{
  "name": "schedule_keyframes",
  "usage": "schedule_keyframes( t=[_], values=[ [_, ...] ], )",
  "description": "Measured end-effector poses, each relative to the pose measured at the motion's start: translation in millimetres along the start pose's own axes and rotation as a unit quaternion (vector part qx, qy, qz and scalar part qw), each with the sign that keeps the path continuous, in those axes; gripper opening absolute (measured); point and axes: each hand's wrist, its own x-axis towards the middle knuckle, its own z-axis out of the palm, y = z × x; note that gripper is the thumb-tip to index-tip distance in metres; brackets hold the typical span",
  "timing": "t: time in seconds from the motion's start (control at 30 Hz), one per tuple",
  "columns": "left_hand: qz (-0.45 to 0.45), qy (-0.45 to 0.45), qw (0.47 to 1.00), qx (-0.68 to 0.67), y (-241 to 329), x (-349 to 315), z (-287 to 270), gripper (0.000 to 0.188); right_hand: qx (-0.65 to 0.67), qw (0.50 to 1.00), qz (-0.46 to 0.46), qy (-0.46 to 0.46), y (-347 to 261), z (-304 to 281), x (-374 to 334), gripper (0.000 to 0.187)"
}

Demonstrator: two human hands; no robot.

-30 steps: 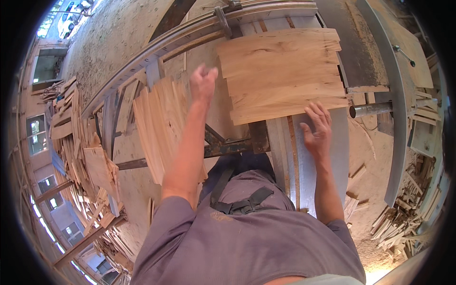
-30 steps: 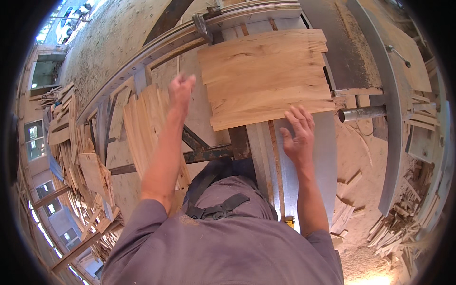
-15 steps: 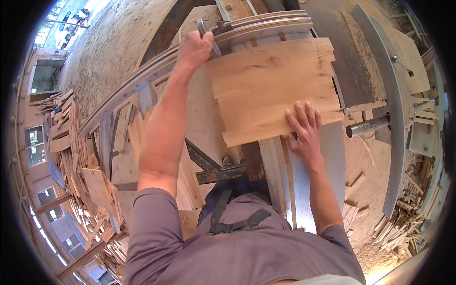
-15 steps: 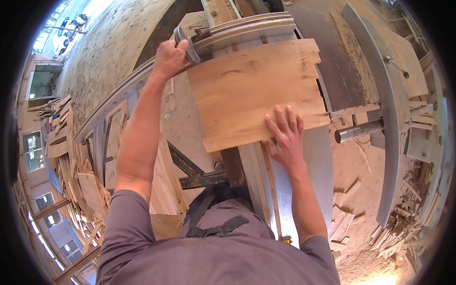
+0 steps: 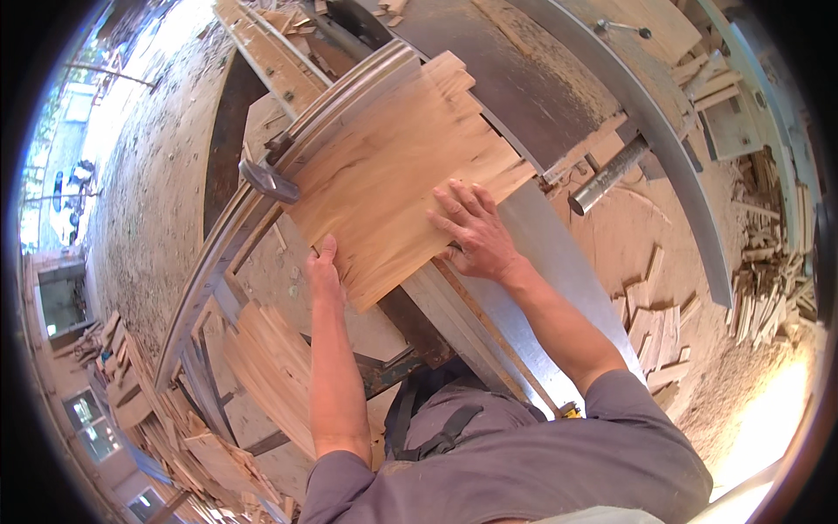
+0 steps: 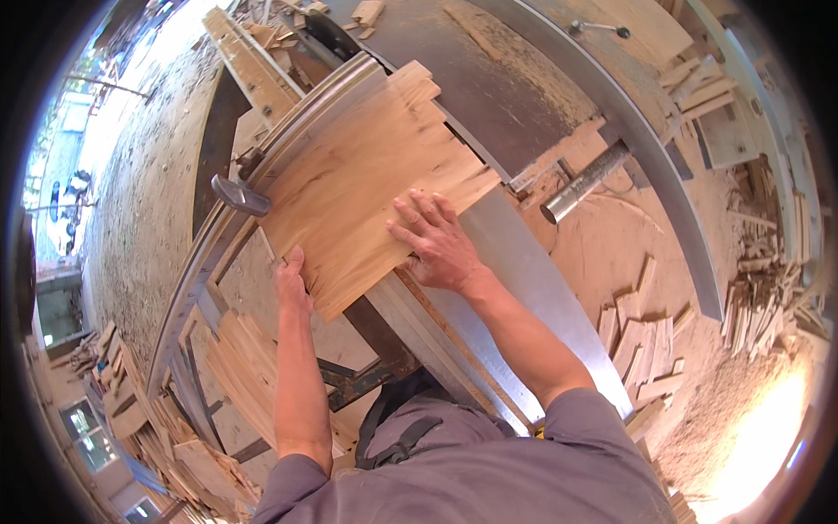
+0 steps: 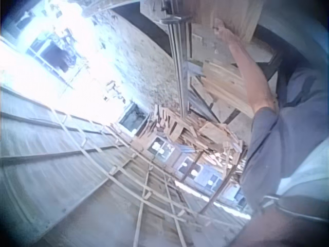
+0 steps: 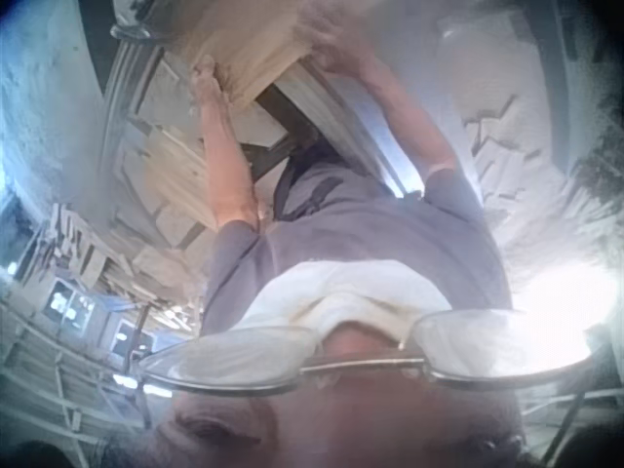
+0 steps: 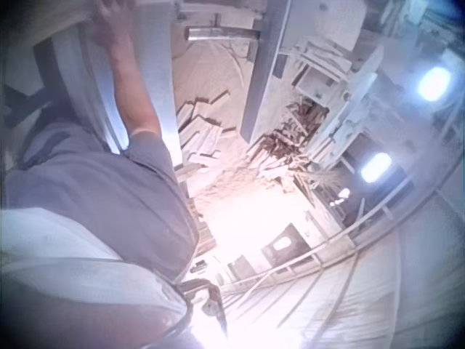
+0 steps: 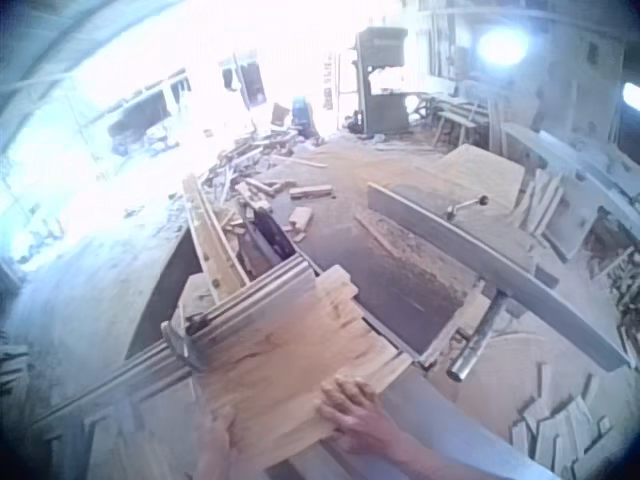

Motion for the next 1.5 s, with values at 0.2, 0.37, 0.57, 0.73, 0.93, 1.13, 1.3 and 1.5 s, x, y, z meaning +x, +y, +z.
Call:
schedule_keyframes(
  t=[0.2,0.37,0.57,0.73,0.93,1.13,1.3,1.5],
  values=[
    [-0.030,0.033,0.999,-0.014,-3.5,7.1,-4.8,0.034,0.032,0.999,-0.008,0.029,-0.6,2.9,-1.9,0.065],
    [-0.028,0.048,0.985,0.164,7.4,13.0,-6.4,0.032,0.038,0.998,-0.016,0.052,3.9,8.5,-5.3,0.062],
    [-0.032,0.034,0.989,0.137,7.2,17.0,-10.2,0.030,0.027,0.999,-0.014,0.017,5.2,4.8,-2.0,0.065],
    [-0.027,0.012,0.993,0.116,8.4,18.4,-13.0,0.030,-0.008,1.000,0.000,-0.029,-6.1,-1.9,7.7,0.080],
    [-0.031,0.034,0.997,0.064,18.6,11.0,5.0,0.029,-0.075,0.995,0.011,-0.067,-6.0,4.6,15.4,0.090],
    [-0.027,0.050,0.998,0.029,10.0,32.8,-4.4,0.026,-0.087,0.992,0.023,-0.093,-7.3,4.6,28.8,0.090],
    [-0.031,0.043,0.999,-0.010,6.5,45.3,-12.9,0.027,-0.077,0.992,0.023,-0.099,-8.3,4.3,36.9,0.089],
    [-0.033,0.009,0.998,-0.060,4.8,55.6,-18.9,0.029,-0.059,0.995,0.015,-0.074,-6.2,7.2,45.6,0.093]
  ],
)
